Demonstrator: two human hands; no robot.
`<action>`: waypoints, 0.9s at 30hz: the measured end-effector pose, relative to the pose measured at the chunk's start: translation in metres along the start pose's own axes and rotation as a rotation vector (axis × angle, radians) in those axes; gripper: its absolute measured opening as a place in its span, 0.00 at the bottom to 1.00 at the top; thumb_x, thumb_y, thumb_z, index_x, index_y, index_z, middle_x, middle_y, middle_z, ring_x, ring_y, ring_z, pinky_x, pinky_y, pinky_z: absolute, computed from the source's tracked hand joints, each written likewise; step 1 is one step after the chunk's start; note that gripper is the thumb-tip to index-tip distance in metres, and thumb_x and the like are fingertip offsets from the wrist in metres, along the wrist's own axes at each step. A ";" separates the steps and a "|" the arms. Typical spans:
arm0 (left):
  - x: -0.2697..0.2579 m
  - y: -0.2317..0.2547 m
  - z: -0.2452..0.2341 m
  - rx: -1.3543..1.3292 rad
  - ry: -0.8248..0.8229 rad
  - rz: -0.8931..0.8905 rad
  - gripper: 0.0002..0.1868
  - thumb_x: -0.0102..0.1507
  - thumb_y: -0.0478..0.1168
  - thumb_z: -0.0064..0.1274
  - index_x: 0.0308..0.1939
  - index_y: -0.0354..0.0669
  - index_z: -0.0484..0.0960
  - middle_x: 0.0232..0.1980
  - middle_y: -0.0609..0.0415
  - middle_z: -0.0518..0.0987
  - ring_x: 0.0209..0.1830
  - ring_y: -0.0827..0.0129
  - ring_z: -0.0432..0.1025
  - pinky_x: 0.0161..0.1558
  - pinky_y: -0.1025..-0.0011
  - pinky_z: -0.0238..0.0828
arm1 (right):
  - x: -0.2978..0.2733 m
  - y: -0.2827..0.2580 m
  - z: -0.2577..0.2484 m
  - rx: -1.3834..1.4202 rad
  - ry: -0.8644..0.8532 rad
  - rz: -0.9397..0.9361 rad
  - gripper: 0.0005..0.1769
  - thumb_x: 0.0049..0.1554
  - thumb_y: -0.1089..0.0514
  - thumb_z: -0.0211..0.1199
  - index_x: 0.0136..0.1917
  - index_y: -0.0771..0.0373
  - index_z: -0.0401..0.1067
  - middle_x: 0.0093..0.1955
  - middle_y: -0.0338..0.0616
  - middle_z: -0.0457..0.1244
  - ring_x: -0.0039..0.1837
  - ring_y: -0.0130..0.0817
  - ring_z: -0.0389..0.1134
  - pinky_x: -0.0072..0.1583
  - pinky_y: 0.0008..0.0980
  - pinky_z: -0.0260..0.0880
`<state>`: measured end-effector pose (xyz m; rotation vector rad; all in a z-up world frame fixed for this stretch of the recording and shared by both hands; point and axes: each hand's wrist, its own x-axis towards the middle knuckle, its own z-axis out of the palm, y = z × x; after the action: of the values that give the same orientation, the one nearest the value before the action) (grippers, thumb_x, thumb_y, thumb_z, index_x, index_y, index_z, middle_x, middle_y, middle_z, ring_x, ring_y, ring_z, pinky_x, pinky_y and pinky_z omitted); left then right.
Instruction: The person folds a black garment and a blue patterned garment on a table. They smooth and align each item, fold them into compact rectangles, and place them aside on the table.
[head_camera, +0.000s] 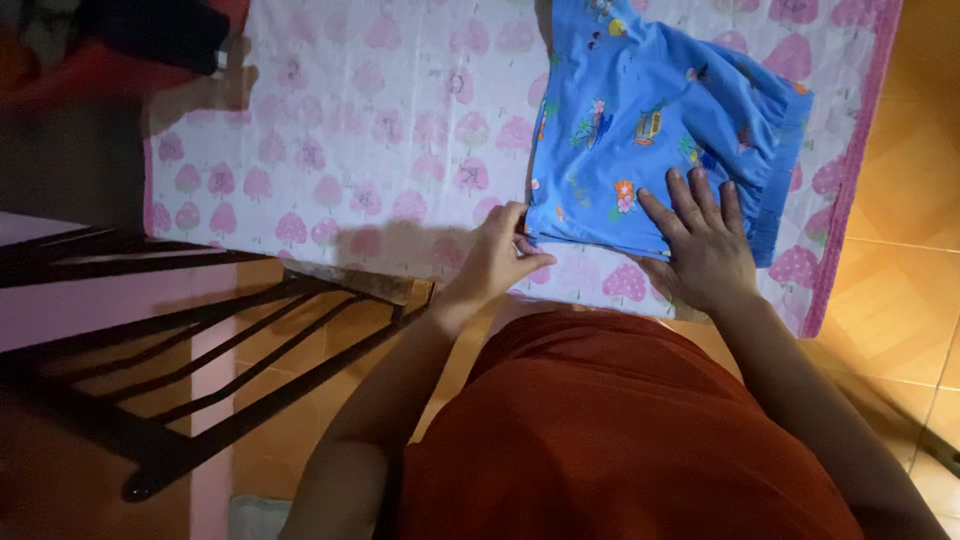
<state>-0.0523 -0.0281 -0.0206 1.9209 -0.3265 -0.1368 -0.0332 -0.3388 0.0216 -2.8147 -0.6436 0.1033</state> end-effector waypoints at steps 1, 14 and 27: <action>0.002 0.001 0.003 0.172 0.016 -0.005 0.35 0.55 0.45 0.69 0.57 0.31 0.68 0.43 0.41 0.74 0.37 0.61 0.78 0.36 0.67 0.82 | 0.000 0.000 0.001 -0.006 -0.001 -0.003 0.45 0.56 0.26 0.54 0.82 0.42 0.55 0.84 0.55 0.47 0.85 0.57 0.42 0.80 0.62 0.36; 0.010 0.010 0.000 0.710 0.266 0.213 0.06 0.57 0.29 0.53 0.36 0.42 0.77 0.35 0.51 0.79 0.42 0.59 0.73 0.48 0.60 0.62 | -0.002 0.001 0.002 -0.046 0.031 -0.037 0.46 0.56 0.26 0.54 0.83 0.43 0.55 0.85 0.55 0.47 0.85 0.57 0.44 0.80 0.66 0.38; 0.004 -0.015 -0.009 0.192 0.312 -0.344 0.05 0.67 0.38 0.53 0.36 0.46 0.81 0.33 0.58 0.82 0.26 0.76 0.72 0.32 0.68 0.71 | -0.001 0.001 -0.001 -0.006 0.000 -0.022 0.47 0.55 0.29 0.55 0.82 0.44 0.55 0.85 0.56 0.47 0.86 0.57 0.42 0.80 0.65 0.34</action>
<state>-0.0442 -0.0164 -0.0308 2.1384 0.2084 -0.0301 -0.0333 -0.3400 0.0222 -2.8125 -0.6757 0.0980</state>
